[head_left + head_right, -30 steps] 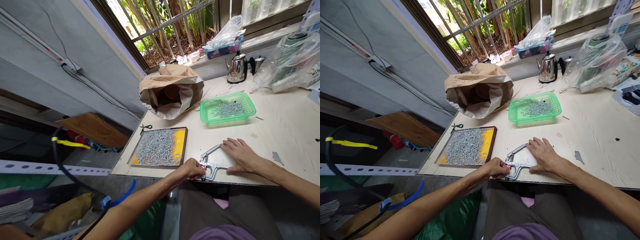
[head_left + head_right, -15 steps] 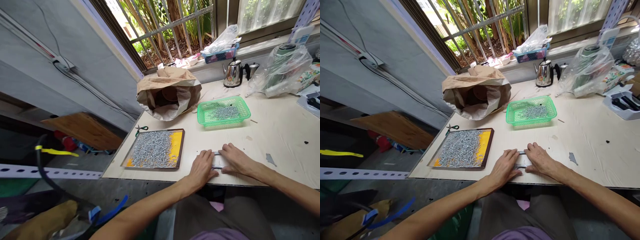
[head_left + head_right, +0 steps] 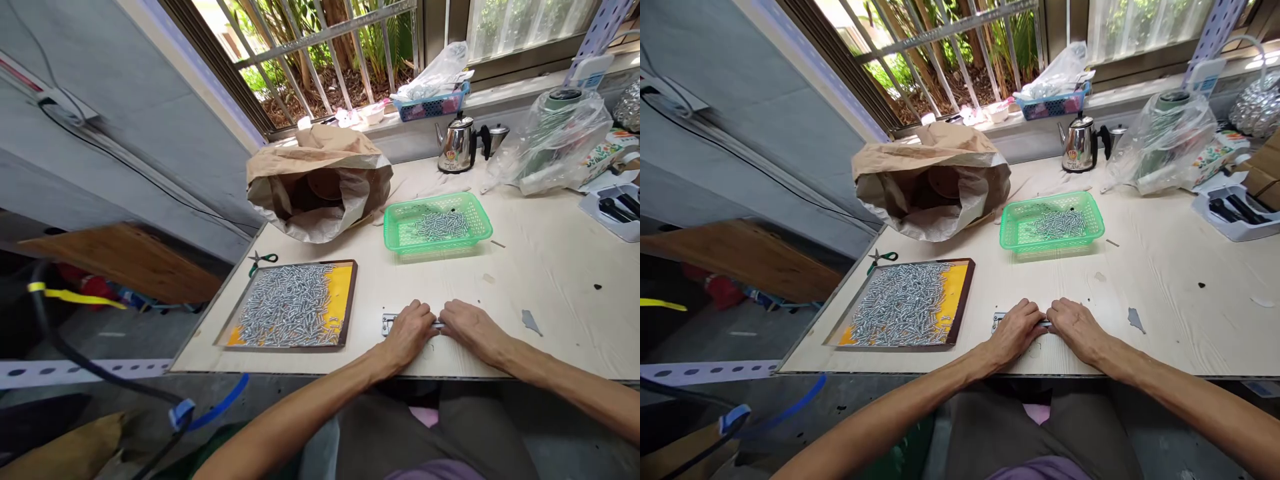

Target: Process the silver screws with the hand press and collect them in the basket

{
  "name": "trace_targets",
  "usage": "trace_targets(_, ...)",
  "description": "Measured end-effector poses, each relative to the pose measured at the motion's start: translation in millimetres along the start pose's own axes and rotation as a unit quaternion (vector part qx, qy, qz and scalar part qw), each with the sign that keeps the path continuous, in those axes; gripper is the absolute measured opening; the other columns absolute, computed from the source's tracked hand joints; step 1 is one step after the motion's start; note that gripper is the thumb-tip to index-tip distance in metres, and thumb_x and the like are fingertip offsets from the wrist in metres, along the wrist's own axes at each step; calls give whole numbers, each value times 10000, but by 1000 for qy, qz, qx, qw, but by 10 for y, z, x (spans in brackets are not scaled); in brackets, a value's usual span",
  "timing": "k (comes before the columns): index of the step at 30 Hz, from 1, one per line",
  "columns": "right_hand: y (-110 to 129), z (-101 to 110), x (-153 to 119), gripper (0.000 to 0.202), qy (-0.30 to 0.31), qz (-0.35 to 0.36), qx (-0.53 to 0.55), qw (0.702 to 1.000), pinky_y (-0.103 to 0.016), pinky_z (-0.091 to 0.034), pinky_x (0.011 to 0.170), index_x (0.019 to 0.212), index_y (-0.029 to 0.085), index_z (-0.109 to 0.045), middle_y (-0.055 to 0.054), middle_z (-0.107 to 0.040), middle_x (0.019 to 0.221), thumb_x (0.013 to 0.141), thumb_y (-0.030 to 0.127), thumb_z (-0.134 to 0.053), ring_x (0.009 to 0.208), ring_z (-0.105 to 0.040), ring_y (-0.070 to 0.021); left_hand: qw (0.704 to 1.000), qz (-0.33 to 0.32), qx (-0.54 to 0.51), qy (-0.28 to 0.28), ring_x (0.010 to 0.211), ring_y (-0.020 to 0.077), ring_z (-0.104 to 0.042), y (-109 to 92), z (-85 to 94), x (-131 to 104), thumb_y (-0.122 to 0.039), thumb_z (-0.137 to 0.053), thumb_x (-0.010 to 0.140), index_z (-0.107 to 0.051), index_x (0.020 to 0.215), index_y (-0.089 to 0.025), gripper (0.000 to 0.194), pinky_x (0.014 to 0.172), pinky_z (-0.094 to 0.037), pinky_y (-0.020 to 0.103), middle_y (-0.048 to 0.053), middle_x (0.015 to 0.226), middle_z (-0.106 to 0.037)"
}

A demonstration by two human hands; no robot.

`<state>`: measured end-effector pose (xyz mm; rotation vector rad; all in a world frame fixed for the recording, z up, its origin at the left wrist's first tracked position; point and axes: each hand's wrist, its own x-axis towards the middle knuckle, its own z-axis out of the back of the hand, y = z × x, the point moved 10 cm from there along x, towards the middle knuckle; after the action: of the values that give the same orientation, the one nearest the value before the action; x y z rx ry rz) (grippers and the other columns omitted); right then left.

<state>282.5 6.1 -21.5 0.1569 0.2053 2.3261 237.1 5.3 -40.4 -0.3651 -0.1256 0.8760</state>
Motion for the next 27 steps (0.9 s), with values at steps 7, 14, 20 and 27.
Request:
trace_targets(7,-119,80,52,227,8,-17,13,1000,-299,-431,714,941,151,-603,-68,-598,890,735,190,-691,830,-531,-202,996,49,8,-67,998,243,-529,43,26,-46,-277,-530,881,-522,1082,-163,231,844,-483,412,91,1026,-582)
trace_targets(14,-465,-74,165,450,46,4,5,999,-351,-419,711,1115,187,-603,-103,-608,964,722,391,-681,854,-547,-244,984,9,25,-178,1166,252,-478,-336,-56,-289,-105,-368,903,-517,1129,-156,276,961,-440,439,141,1215,-535)
trace_targets(20,-559,135,375,217,-11,-50,-76,996,-338,-350,688,792,200,-649,-61,-631,806,888,232,-457,804,-538,-209,988,-2,41,-146,862,196,-570,-399,-150,-252,-106,-369,907,-586,855,-153,228,928,-461,382,67,855,-610)
trace_targets(27,630,125,523,154,12,192,-33,981,-292,-336,684,868,245,-654,-39,-640,883,853,166,-523,865,-506,-181,973,-78,-1,-215,861,191,-585,-623,-14,-548,-141,-311,933,-602,1066,-172,322,773,-513,318,86,878,-632)
